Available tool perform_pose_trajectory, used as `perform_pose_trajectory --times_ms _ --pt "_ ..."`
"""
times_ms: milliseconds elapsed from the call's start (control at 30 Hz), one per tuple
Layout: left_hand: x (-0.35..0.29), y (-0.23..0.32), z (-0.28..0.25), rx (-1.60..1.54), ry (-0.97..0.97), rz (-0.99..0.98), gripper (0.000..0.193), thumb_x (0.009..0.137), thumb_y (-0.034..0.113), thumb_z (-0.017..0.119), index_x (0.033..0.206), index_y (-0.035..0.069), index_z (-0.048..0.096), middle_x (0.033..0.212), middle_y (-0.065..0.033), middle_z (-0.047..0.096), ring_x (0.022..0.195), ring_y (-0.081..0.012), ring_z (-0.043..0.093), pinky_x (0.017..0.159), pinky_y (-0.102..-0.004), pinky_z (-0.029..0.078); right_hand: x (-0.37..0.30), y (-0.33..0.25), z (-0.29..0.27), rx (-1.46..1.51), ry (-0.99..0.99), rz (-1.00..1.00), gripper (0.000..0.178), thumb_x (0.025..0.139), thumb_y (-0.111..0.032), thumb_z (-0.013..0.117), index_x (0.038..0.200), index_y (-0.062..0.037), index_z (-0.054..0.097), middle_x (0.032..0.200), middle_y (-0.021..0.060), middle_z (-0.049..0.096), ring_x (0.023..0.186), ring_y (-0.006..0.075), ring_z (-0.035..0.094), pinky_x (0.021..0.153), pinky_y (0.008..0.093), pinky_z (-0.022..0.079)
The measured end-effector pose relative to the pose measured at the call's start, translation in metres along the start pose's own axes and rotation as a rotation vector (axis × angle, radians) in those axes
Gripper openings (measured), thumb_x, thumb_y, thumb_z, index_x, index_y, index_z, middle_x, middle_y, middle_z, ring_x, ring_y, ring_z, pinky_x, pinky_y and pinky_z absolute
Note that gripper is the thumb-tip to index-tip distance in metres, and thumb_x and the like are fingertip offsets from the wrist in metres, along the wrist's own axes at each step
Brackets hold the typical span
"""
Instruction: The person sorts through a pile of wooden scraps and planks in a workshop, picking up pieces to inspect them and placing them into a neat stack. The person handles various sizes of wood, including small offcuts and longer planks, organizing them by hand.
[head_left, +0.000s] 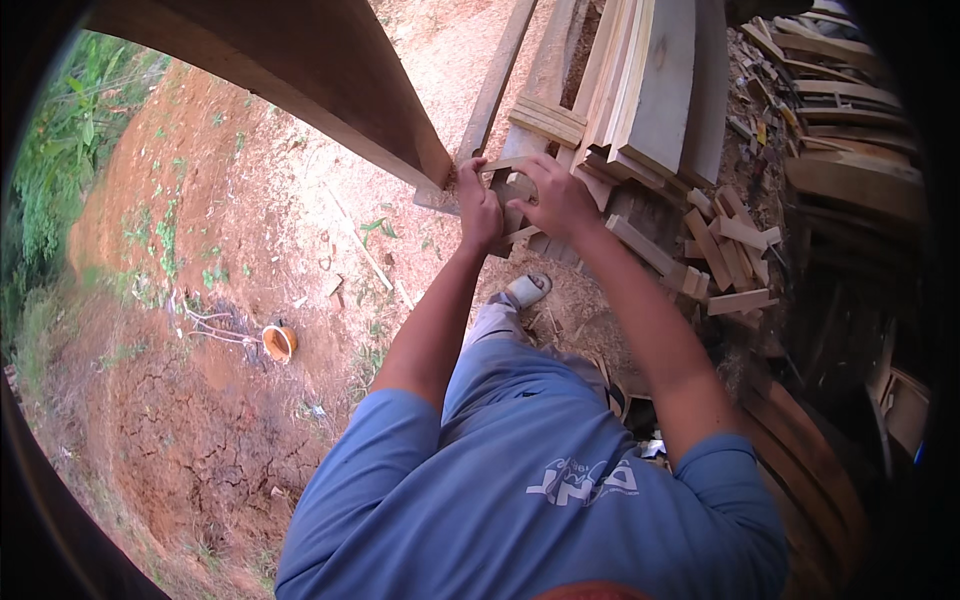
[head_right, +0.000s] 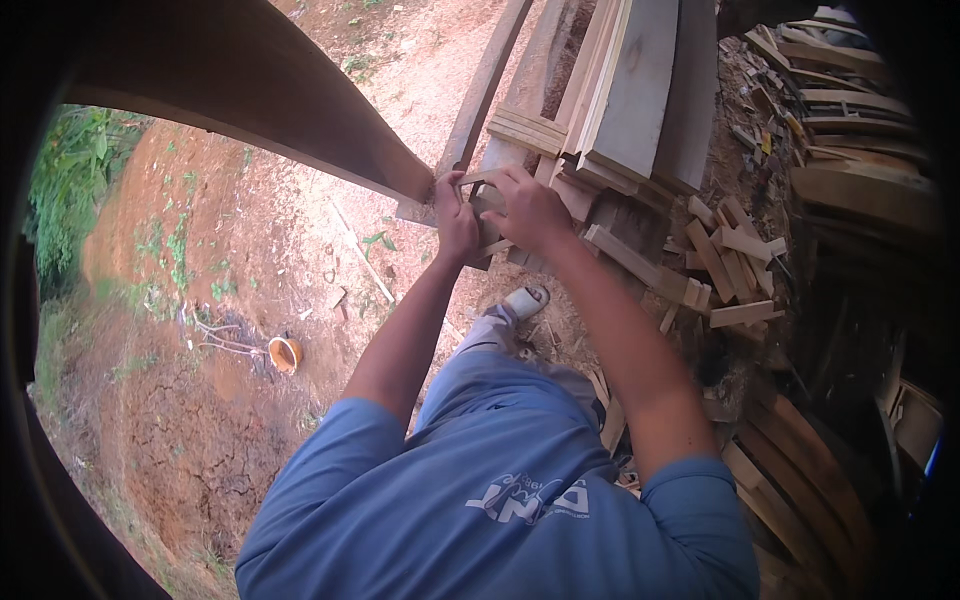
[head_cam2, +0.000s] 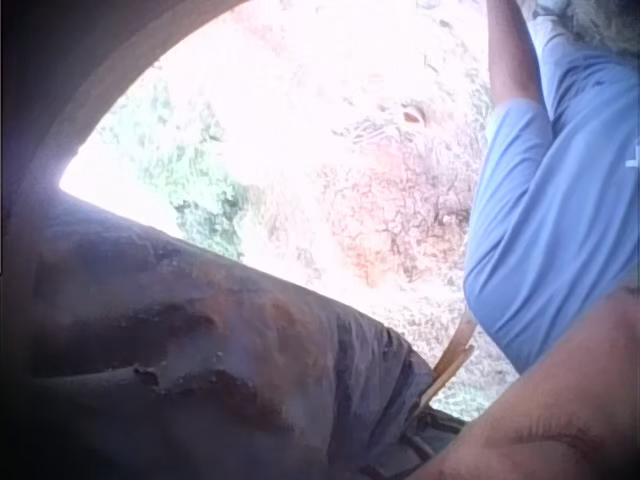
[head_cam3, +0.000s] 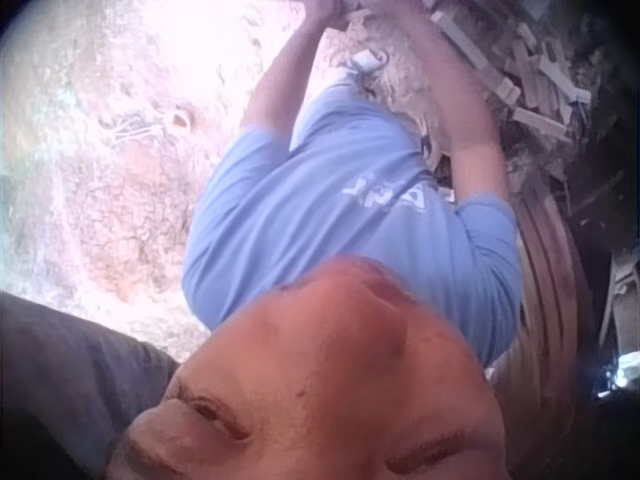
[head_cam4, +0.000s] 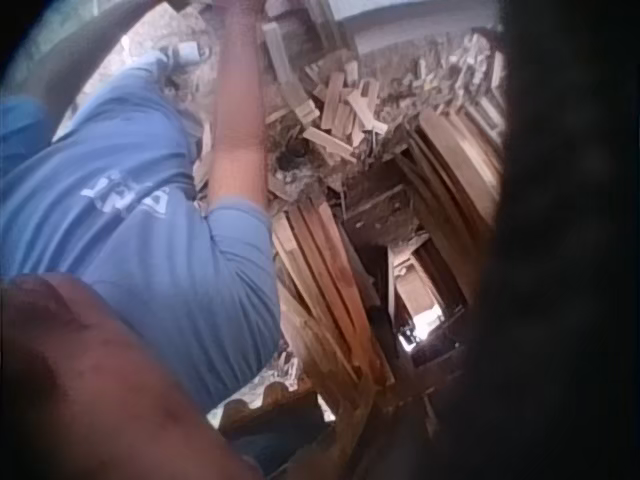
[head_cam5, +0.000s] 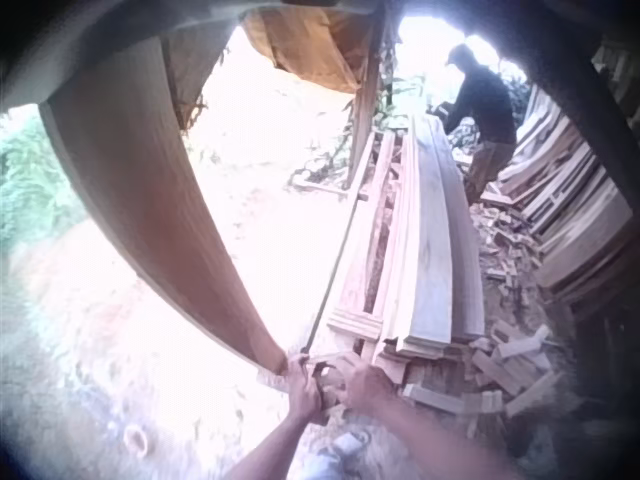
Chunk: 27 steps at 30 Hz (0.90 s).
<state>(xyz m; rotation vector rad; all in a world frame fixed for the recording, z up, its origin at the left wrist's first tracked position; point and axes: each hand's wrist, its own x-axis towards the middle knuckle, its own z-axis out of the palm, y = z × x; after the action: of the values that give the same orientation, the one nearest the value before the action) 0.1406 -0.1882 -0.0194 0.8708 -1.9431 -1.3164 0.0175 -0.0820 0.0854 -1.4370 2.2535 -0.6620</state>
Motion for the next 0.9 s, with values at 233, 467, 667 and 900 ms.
perform_pose_trajectory --times_ms 233,467,667,900 --pt "0.0 -0.006 0.0 -0.037 0.015 0.004 0.053 0.075 -0.005 0.042 0.128 -0.005 0.046 0.126 -0.0232 0.049 0.125 -0.0383 0.046 0.114 -0.0423 0.032 -0.063 -0.007 0.039 0.07 -0.006 0.087 0.044 0.081 -0.018 0.079 0.122 -0.0125 0.064 0.126 0.006 0.062 0.104 0.0333 0.069 0.087 0.0456 0.058" --pt "-0.001 0.001 -0.001 -0.037 0.004 -0.008 0.052 0.076 -0.004 0.042 0.127 -0.004 0.047 0.126 -0.0226 0.049 0.125 -0.0374 0.046 0.114 -0.0416 0.032 -0.083 0.002 0.065 0.126 0.12 0.043 0.025 0.081 -0.011 0.077 0.105 -0.0096 0.069 0.11 0.0061 0.069 0.09 0.0342 0.071 0.08 0.0445 0.059" --pt "0.0 0.0 0.0 -0.035 0.015 -0.008 0.052 0.076 -0.004 0.041 0.127 -0.004 0.047 0.126 -0.0224 0.05 0.124 -0.0368 0.046 0.113 -0.0418 0.032 -0.091 -0.006 0.076 0.157 0.172 0.054 0.026 0.081 -0.008 0.076 0.106 -0.0081 0.069 0.108 0.0079 0.07 0.09 0.0348 0.071 0.077 0.0443 0.058" --pt "0.0 -0.001 -0.001 -0.026 0.013 -0.023 0.055 0.075 -0.003 0.043 0.129 -0.003 0.048 0.127 -0.0205 0.051 0.127 -0.0343 0.046 0.115 -0.0399 0.03 -0.086 -0.001 0.076 0.009 0.232 0.08 0.019 0.084 -0.011 0.07 0.103 -0.0099 0.069 0.101 0.0091 0.07 0.081 0.0338 0.072 0.075 0.0438 0.059"
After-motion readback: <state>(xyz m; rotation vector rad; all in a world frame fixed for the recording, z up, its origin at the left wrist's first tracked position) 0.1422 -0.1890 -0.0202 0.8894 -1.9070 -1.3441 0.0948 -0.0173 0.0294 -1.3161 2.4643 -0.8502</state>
